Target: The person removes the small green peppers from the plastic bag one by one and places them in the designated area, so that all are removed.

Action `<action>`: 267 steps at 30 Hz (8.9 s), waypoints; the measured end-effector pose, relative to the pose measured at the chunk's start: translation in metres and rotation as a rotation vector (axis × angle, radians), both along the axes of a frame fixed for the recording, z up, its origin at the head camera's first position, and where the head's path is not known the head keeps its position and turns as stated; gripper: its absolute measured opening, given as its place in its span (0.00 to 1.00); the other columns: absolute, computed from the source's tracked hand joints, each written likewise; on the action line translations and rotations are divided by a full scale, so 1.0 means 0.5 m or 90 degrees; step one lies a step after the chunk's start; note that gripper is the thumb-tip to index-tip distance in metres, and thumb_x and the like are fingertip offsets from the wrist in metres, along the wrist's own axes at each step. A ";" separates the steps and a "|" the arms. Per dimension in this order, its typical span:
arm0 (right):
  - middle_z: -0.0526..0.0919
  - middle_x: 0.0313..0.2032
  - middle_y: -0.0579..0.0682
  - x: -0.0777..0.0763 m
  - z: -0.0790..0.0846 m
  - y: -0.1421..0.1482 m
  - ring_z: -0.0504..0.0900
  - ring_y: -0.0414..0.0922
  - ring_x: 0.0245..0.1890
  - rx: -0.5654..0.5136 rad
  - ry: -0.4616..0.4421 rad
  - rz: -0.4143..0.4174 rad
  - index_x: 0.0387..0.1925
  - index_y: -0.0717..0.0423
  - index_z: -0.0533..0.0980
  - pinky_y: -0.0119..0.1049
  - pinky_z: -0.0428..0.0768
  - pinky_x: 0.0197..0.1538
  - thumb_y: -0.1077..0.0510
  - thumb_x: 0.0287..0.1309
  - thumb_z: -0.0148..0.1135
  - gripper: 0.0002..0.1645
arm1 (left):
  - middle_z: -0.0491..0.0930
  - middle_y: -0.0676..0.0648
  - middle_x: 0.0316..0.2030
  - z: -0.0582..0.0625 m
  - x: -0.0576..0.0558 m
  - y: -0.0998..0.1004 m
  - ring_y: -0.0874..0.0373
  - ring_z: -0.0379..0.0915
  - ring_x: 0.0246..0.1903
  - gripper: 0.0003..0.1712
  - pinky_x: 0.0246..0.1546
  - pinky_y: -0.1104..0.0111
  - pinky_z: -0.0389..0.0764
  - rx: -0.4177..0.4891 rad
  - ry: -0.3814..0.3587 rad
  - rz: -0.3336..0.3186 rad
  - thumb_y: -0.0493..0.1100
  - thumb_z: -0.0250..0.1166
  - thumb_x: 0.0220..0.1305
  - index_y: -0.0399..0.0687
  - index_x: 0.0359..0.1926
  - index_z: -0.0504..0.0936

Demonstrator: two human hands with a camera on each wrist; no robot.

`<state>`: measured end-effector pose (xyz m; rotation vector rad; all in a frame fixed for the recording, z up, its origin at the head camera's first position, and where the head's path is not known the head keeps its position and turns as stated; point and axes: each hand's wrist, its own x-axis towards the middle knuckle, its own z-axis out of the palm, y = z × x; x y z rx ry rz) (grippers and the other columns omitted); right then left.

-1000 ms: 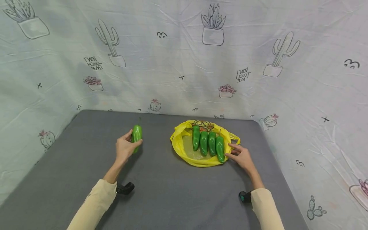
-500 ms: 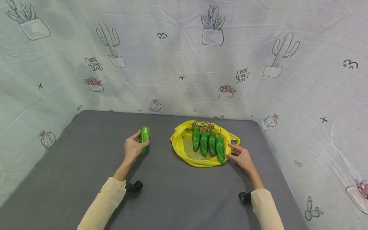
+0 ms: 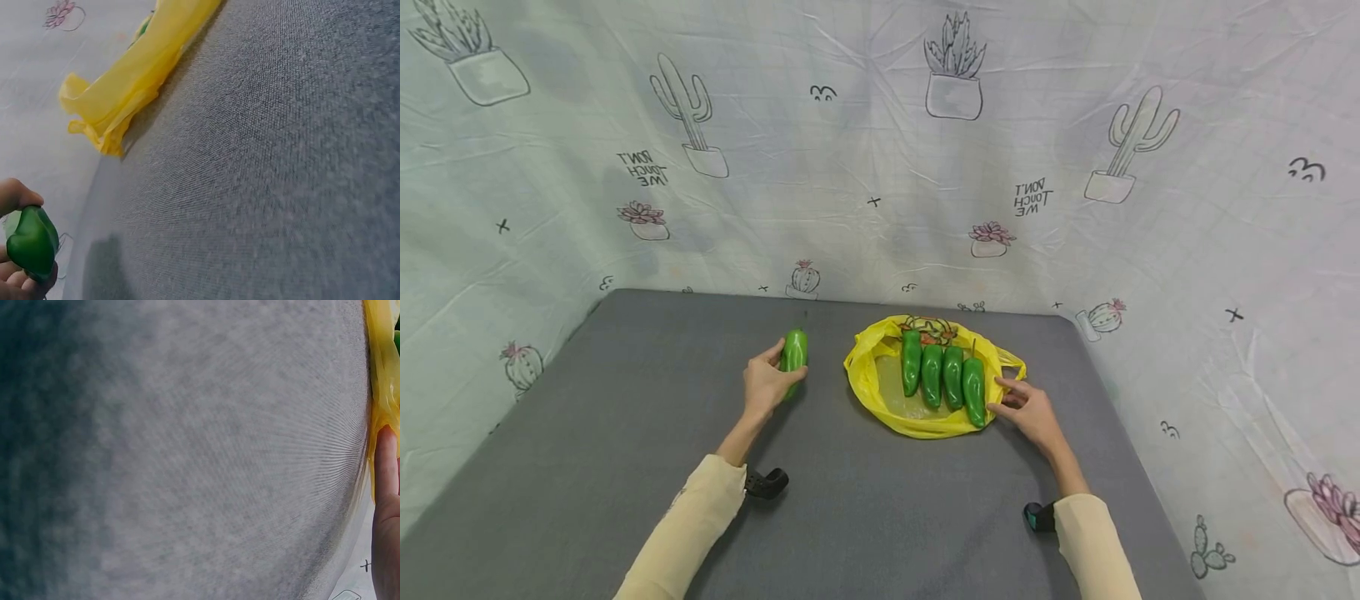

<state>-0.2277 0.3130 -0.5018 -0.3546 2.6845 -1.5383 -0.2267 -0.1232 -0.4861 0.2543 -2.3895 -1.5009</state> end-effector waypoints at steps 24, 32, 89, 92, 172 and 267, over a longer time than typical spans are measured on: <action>0.73 0.58 0.67 -0.001 0.000 -0.004 0.82 0.43 0.44 0.031 -0.007 -0.012 0.61 0.67 0.71 0.27 0.80 0.37 0.59 0.54 0.70 0.33 | 0.74 0.31 0.56 -0.031 -0.016 0.025 0.37 0.77 0.46 0.40 0.46 0.49 0.80 -0.008 -0.014 0.019 0.31 0.73 0.48 0.31 0.64 0.68; 0.73 0.57 0.69 0.000 -0.001 -0.005 0.79 0.30 0.39 0.013 0.010 -0.009 0.60 0.69 0.71 0.25 0.79 0.36 0.62 0.54 0.70 0.33 | 0.74 0.29 0.55 -0.027 -0.025 0.032 0.36 0.76 0.47 0.42 0.47 0.49 0.79 -0.032 -0.012 0.015 0.32 0.75 0.45 0.28 0.63 0.69; 0.75 0.54 0.69 0.000 0.001 0.000 0.83 0.45 0.41 0.020 0.043 0.011 0.58 0.70 0.73 0.27 0.79 0.34 0.62 0.53 0.70 0.31 | 0.80 0.33 0.49 0.007 0.016 0.186 0.42 0.78 0.50 0.24 0.52 0.56 0.78 0.270 0.121 -0.041 0.29 0.72 0.51 0.28 0.51 0.80; 0.74 0.55 0.71 0.001 0.004 0.000 0.83 0.48 0.42 0.027 0.031 0.004 0.59 0.71 0.72 0.28 0.80 0.34 0.62 0.53 0.70 0.32 | 0.81 0.35 0.48 0.004 0.012 0.204 0.44 0.79 0.50 0.23 0.50 0.60 0.79 0.233 0.137 -0.049 0.31 0.73 0.50 0.30 0.50 0.81; 0.72 0.56 0.74 0.013 0.045 -0.036 0.78 0.67 0.45 -0.009 0.011 0.015 0.57 0.77 0.70 0.26 0.80 0.36 0.71 0.53 0.67 0.30 | 0.76 0.38 0.57 -0.040 -0.053 0.383 0.45 0.74 0.55 0.34 0.49 0.57 0.80 0.228 0.030 0.047 0.26 0.71 0.48 0.33 0.60 0.74; 0.77 0.53 0.67 -0.012 0.001 -0.001 0.82 0.44 0.39 0.083 0.039 0.011 0.58 0.68 0.74 0.28 0.80 0.34 0.61 0.52 0.71 0.31 | 0.70 0.34 0.61 -0.032 0.029 -0.128 0.42 0.69 0.60 0.34 0.58 0.61 0.72 0.196 0.053 0.078 0.30 0.71 0.52 0.32 0.62 0.72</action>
